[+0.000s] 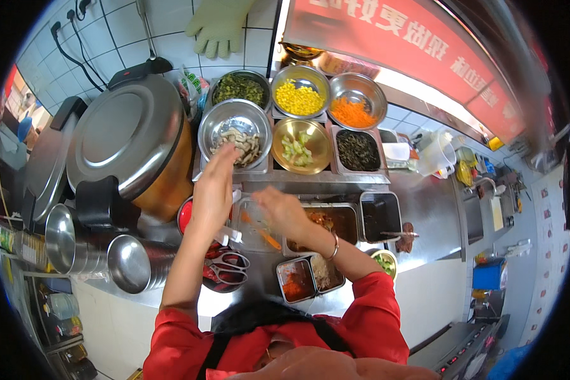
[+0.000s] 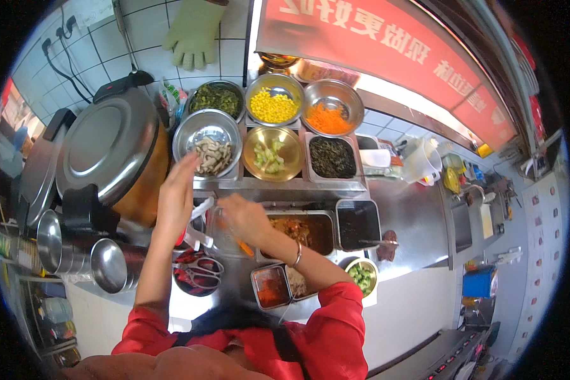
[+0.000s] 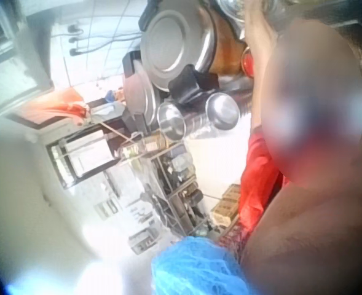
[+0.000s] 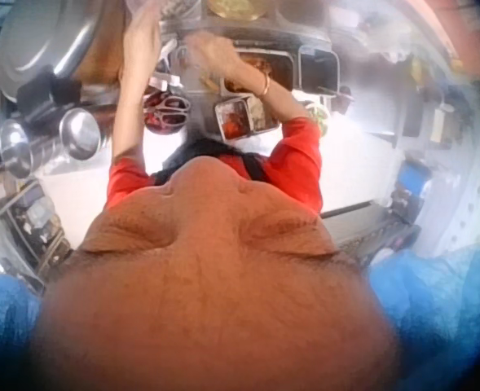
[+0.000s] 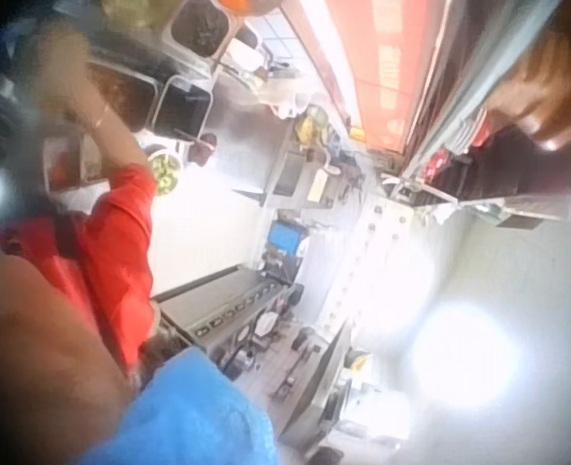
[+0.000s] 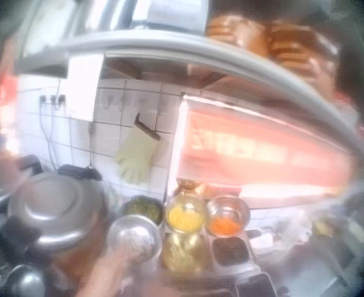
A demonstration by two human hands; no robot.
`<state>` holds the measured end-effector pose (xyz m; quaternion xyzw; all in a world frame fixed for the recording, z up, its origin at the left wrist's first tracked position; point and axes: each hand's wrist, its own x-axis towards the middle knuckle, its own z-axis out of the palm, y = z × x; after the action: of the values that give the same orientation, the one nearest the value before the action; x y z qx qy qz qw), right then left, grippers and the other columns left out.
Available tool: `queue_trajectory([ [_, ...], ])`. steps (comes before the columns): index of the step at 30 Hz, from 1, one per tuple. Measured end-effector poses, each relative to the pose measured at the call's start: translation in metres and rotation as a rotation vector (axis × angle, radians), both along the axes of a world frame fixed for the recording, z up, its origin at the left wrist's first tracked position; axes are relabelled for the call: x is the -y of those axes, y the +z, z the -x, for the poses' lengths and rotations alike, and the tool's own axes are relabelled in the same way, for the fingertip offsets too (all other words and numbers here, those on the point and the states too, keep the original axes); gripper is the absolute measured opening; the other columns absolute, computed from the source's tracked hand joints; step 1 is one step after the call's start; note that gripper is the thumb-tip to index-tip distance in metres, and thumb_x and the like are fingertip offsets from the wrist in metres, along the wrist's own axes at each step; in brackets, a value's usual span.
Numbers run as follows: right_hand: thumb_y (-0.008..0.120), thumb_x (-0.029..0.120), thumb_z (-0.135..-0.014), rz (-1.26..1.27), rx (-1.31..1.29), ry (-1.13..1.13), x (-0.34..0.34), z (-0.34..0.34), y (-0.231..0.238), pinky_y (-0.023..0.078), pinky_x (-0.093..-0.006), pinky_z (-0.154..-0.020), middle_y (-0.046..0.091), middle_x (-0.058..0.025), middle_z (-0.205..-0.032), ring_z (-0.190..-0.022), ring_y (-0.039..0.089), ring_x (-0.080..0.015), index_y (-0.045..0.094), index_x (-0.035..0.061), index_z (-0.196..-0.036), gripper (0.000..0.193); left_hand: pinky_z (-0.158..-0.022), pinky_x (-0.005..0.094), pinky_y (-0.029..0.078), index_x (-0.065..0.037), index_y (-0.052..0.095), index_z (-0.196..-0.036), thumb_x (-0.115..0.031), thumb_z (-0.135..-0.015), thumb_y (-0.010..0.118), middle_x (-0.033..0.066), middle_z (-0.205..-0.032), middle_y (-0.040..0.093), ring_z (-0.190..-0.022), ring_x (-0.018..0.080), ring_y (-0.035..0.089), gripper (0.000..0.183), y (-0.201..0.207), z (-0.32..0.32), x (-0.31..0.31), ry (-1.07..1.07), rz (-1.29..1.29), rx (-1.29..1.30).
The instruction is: The person assembles a mixed vegetable bowl by scooping various ingredients from metal containers into a white bowl. They add shredded carrots, corn, mushrooms, and other vegetables, then place the bowl into a microwave. The person retrieves additional ingredients from a refrigerator and continues arranging items on the counter.
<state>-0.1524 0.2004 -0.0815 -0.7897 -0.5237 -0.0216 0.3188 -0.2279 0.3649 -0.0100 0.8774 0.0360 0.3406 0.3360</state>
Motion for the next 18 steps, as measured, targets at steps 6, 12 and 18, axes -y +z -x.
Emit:
queue_trajectory([
  [6,0.058,0.016,-0.081,0.089,-0.108,0.034,0.046,0.095,-0.008,0.049,-0.0399,-0.060,0.056,-0.0121,-0.088,-0.071,0.059,-0.0329,0.057,0.0071,-0.099,0.020,-0.077,0.0364,0.050,-0.001,0.056,-0.111,0.008,-0.076,0.048,0.0162,-0.102,0.062,-0.091,0.0316,0.061,0.037,-0.019,0.113,0.059,-0.287,-0.031,-0.161],
  [12,0.060,0.018,-0.079,0.098,-0.219,-0.117,0.101,0.151,-0.013,0.048,-0.0405,-0.059,0.058,-0.0119,-0.085,-0.071,0.059,-0.0326,0.057,0.0084,-0.098,0.022,-0.066,0.0313,0.052,-0.002,0.058,-0.103,0.003,-0.082,0.049,0.0137,-0.085,0.065,-0.074,0.0239,0.065,0.023,-0.080,0.204,0.079,-0.271,0.336,-0.379],
  [18,0.062,0.015,-0.078,0.010,-0.364,-0.279,0.135,0.190,-0.043,0.048,-0.0389,-0.059,0.057,-0.0113,-0.082,-0.069,0.059,-0.0305,0.058,0.0074,-0.098,0.022,-0.055,0.0281,0.050,-0.002,0.058,-0.103,-0.004,-0.088,0.047,0.0113,-0.078,0.065,-0.058,0.0171,0.062,0.018,-0.120,0.248,0.106,-0.269,0.539,-0.564],
])
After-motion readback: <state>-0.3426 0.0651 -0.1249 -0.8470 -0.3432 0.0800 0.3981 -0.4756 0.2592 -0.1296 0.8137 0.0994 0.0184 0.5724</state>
